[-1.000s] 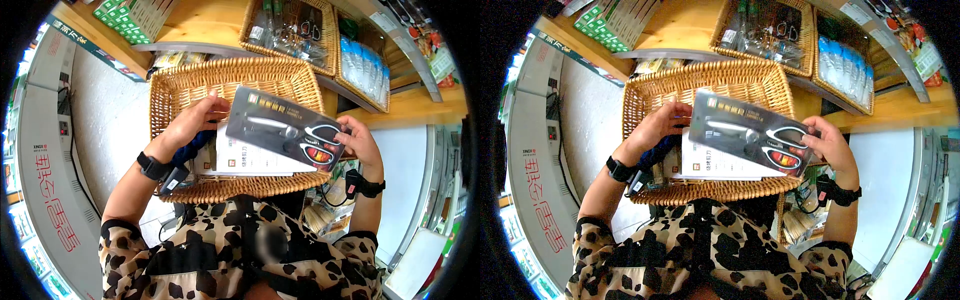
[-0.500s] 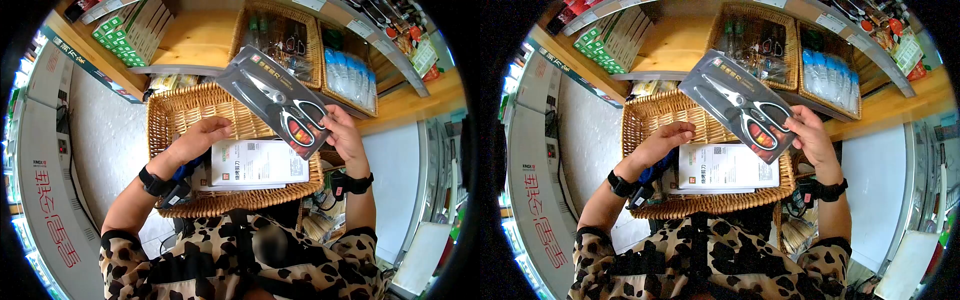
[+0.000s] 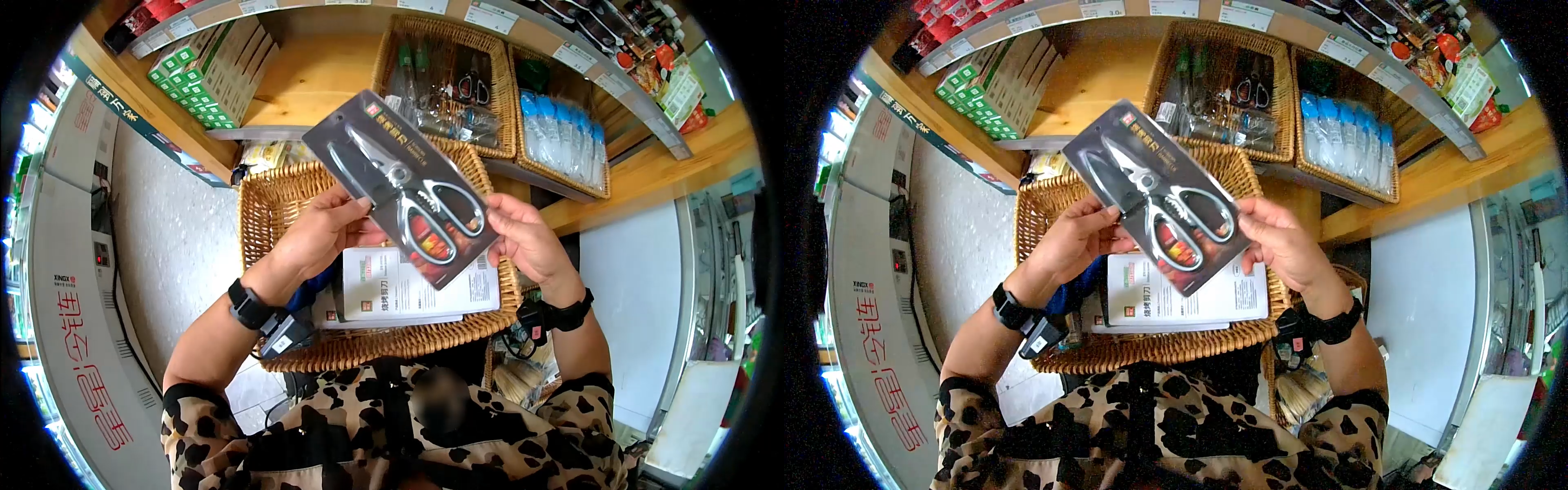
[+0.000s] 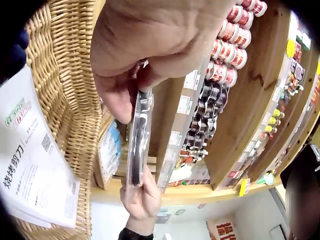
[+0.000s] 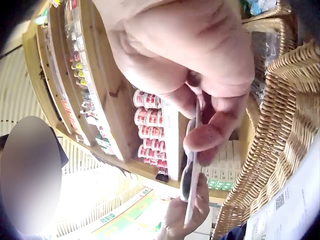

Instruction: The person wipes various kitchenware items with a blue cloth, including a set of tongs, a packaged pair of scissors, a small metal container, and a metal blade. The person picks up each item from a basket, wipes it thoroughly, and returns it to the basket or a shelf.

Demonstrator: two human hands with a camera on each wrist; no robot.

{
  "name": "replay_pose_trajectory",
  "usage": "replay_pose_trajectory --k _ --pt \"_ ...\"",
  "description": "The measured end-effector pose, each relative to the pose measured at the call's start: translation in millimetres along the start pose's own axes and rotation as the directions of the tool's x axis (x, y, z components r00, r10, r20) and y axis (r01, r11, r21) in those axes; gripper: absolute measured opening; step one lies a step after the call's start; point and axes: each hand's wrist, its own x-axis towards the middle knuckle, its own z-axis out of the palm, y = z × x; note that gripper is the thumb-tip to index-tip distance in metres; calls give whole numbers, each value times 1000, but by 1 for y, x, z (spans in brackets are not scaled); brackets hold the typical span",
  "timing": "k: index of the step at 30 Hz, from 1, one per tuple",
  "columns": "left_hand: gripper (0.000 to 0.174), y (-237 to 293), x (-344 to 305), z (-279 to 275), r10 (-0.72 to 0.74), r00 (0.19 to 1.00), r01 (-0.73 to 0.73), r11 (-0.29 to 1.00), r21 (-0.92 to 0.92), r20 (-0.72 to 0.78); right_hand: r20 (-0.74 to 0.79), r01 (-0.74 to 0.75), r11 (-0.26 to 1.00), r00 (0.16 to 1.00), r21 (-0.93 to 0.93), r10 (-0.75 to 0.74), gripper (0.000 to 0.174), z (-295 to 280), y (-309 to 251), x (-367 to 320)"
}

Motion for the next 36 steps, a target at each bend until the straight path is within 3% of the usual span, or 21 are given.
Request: replay_pose_trajectory --k 4,9,16,19,26,30,31,34,36 --pt "21 4 -4 -8 -10 1000 10 999 38 -4 140 -142 977 976 -157 164 23 6 -9 -2" --pt "29 7 -8 -12 -51 999 50 997 57 15 126 -93 996 988 8 91 26 -4 -12 12" --pt "32 -15 -16 -40 -221 975 220 957 188 -20 -126 141 990 983 32 -136 31 -68 -37 55" --pt "28 -27 -18 -51 -204 978 204 930 306 -32 -275 196 980 941 -38 -198 28 -107 -48 88" --pt "26 -35 -18 -59 -212 976 219 924 314 -58 -493 199 980 851 -17 -181 18 -194 -42 185" --pt "26 -40 -18 -62 -210 976 218 938 269 -57 -519 153 988 844 0 -131 14 -216 -43 225" --pt "26 -42 -17 -63 -211 976 220 942 254 -62 -417 139 987 904 78 -94 27 -233 -42 239" --pt "27 -43 -15 -66 -226 971 238 945 225 -78 -534 149 986 841 71 -88 30 -258 -33 270" --pt "28 -43 -15 -68 -237 969 248 943 222 -77 -532 180 980 840 89 -107 33 -270 -26 283"
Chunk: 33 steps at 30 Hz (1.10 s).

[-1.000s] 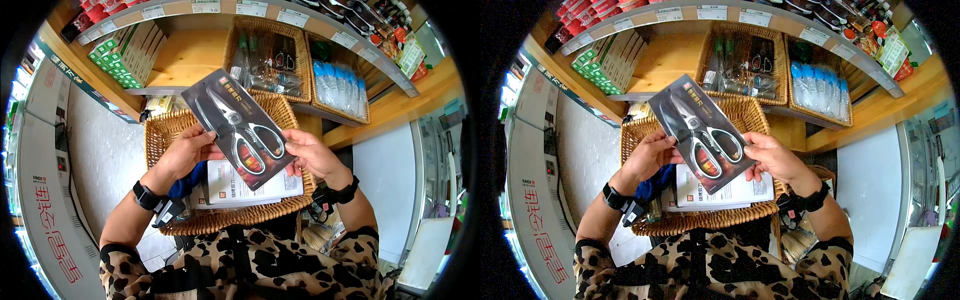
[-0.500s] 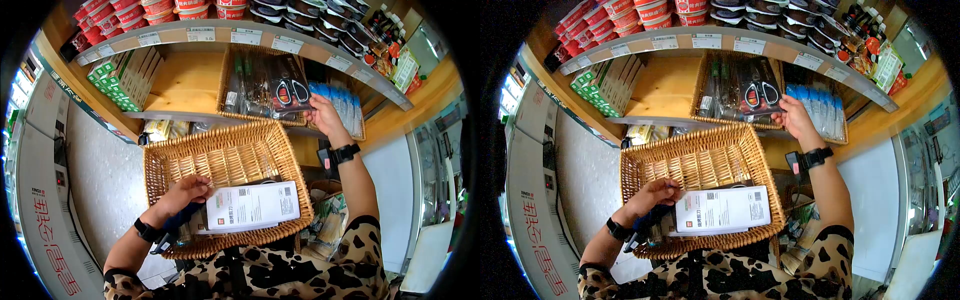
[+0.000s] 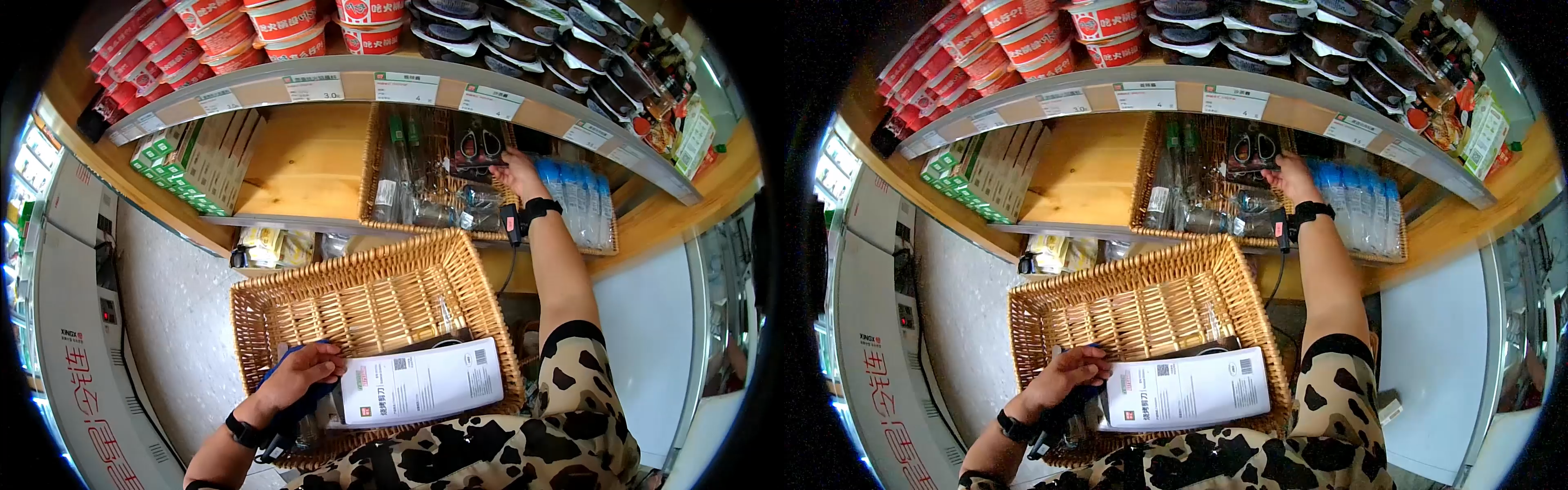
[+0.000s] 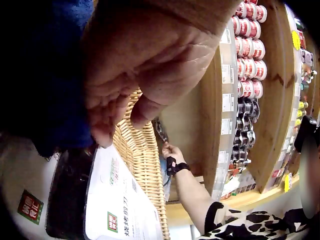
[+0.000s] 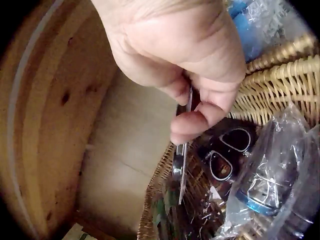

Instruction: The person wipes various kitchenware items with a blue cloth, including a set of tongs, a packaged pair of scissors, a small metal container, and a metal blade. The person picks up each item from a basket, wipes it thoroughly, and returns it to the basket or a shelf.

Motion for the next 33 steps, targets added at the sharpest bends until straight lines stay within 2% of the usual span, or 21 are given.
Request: replay_pose_trajectory --k 2,5,8,14,17,23,26,29,33 --pt "28 3 1 1 -14 1000 14 1000 3 -5 -31 2 1000 1000 12 -1 32 2 5 6" --pt "29 3 3 0 -22 1000 22 1000 -16 -4 66 -55 999 996 1 55 29 -9 14 26" --pt "28 3 4 1 -23 1000 23 999 -43 -19 33 -85 995 996 -43 87 30 -12 19 29" --pt "28 3 3 3 -19 999 17 998 -67 -28 -186 -17 1000 982 -23 12 43 6 23 15" --pt "29 1 3 2 -9 1000 8 998 -55 -21 -205 -6 996 979 -92 -13 44 13 24 11" --pt "30 1 2 3 -14 999 13 999 -39 -33 -104 -65 998 993 -15 63 48 2 36 24" --pt "32 2 1 4 -19 999 19 1000 -14 -47 -161 -38 999 986 10 39 47 5 34 16" --pt "34 6 0 7 -13 998 16 999 37 -65 -202 9 999 979 34 -2 38 5 34 10" --pt "33 3 0 6 -12 998 14 999 38 -60 -154 -23 992 988 -124 4 35 4 16 -16"
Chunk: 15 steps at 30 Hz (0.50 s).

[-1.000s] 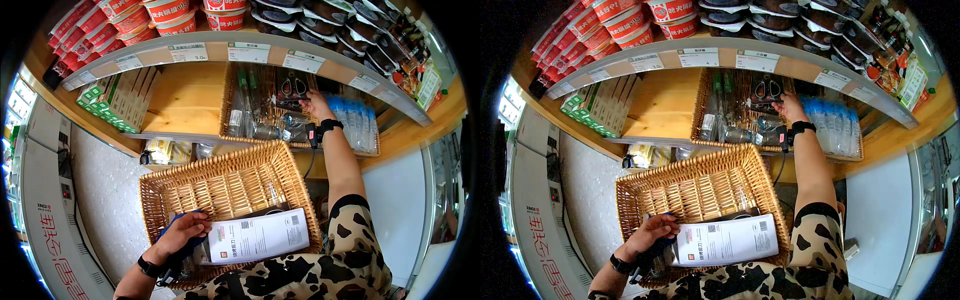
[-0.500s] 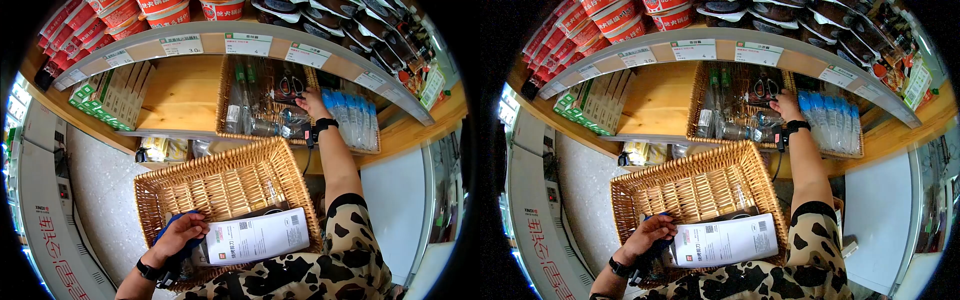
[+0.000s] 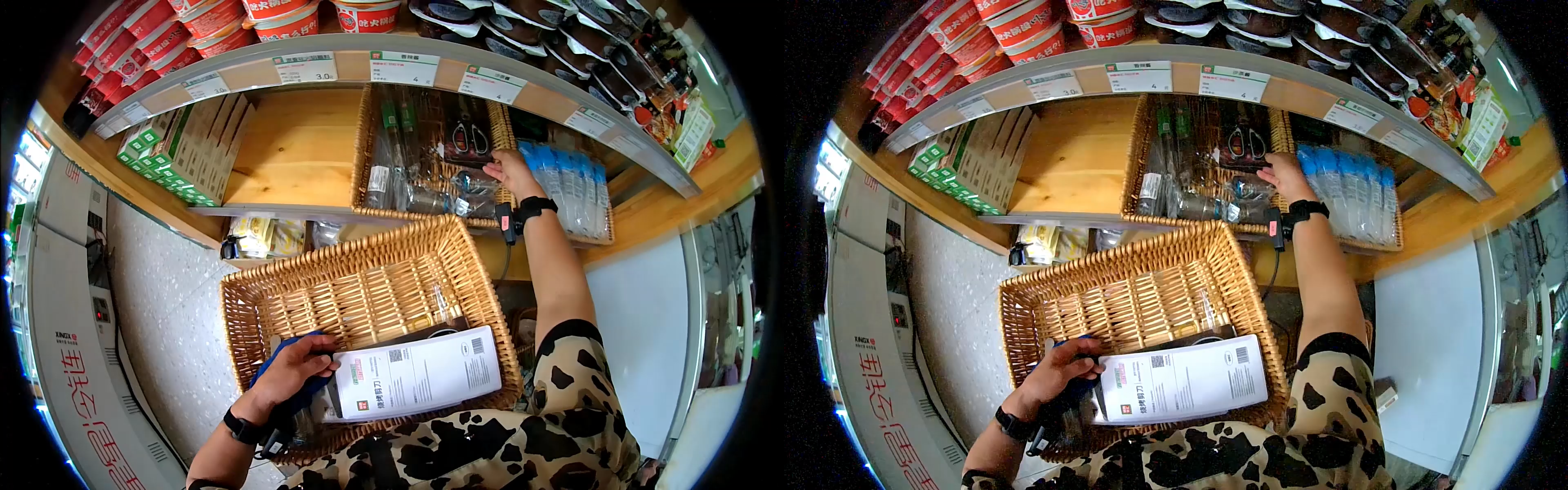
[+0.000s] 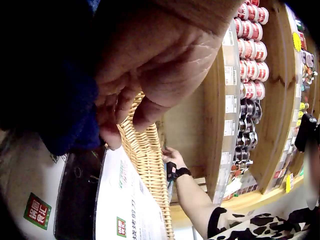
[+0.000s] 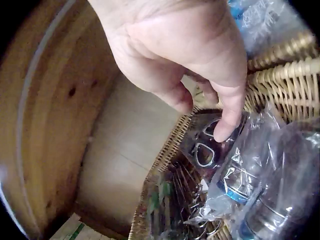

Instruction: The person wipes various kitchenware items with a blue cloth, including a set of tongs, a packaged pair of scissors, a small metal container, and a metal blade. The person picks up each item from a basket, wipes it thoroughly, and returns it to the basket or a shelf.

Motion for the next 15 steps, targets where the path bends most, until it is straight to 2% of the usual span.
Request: replay_pose_trajectory --k 2,3,5,9,11,12,13,14,15 --pt "31 -8 3 -4 45 998 -47 998 41 47 68 30 995 997 -92 -24 33 -5 -11 -31" --pt "30 -11 2 -5 63 995 -67 996 58 71 174 59 991 984 -123 -37 31 -5 -19 -53" --pt "28 -10 1 -3 70 996 -76 992 103 58 381 107 978 924 -179 -32 29 -3 -39 -109" --pt "25 -9 -2 1 128 991 -130 986 102 25 606 236 879 792 -415 74 30 9 -50 -233" --pt "25 -12 0 -1 172 983 -182 963 200 68 662 345 691 705 -635 256 32 14 -44 -282" --pt "25 -15 1 0 157 985 -165 975 146 64 716 458 621 651 -636 253 33 8 -29 -295" --pt "24 -19 1 0 209 976 -218 960 173 66 765 565 546 592 -619 254 33 2 -16 -308" --pt "24 -18 -1 1 220 973 -229 962 151 74 733 519 555 619 -650 280 36 2 -10 -323" --pt "23 -16 -5 2 235 969 -244 961 132 81 739 577 484 619 -657 265 37 2 -4 -331"
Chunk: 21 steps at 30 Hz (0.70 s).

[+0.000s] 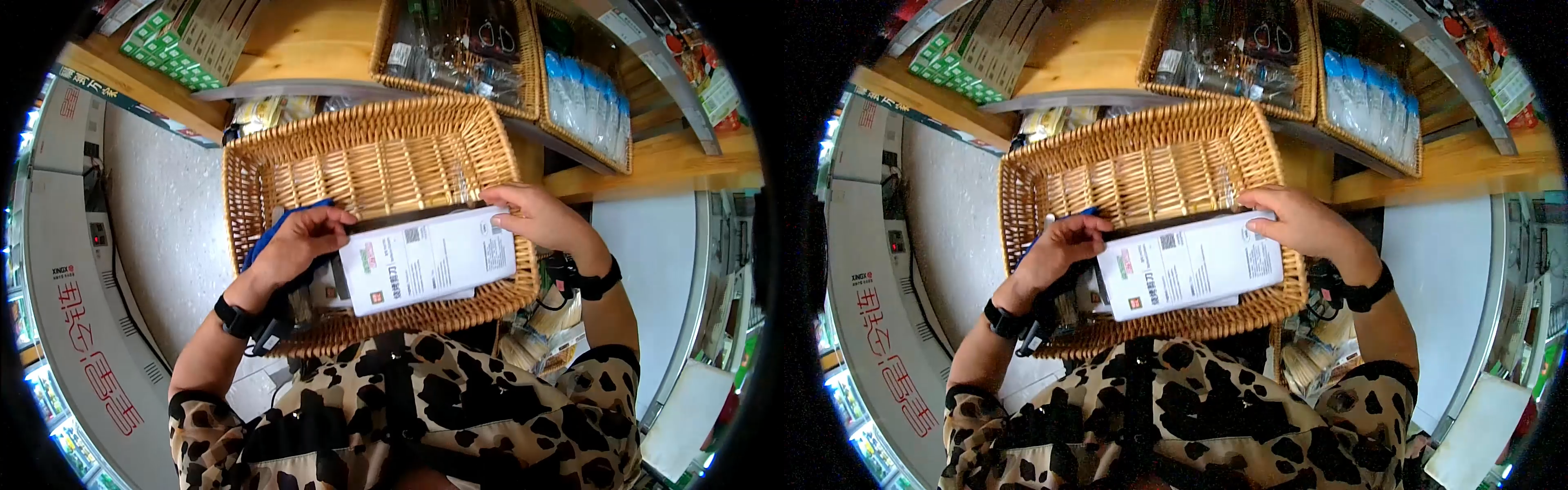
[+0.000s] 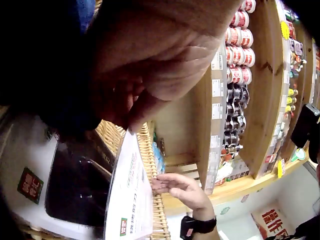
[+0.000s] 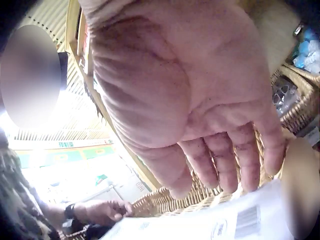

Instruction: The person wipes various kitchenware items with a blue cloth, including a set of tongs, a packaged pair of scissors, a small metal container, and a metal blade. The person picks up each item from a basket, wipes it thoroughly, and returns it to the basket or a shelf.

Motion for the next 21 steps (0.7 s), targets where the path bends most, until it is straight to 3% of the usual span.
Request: replay_pose_trajectory --k 2,6,9,12,17,21 --pt "21 2 -7 2 54 999 -54 997 48 -4 -23 25 983 999 -184 -30 38 16 1 -4" --pt "22 13 -21 12 81 996 -81 996 23 -35 -129 -7 982 991 -191 -18 34 28 -3 -8" --pt "22 14 -26 12 115 992 -112 992 61 -56 -30 15 966 999 -258 -23 23 27 -1 -5" --pt "20 12 -29 9 148 983 -139 987 79 -110 112 -137 983 986 120 123 16 23 -13 -10" --pt "17 13 -39 -1 79 974 -101 990 -95 -215 -211 134 979 972 153 -100 10 9 -26 -27" --pt "24 19 -45 -11 33 969 -84 976 -199 -245 -571 234 969 807 75 -151 8 2 -57 -42"
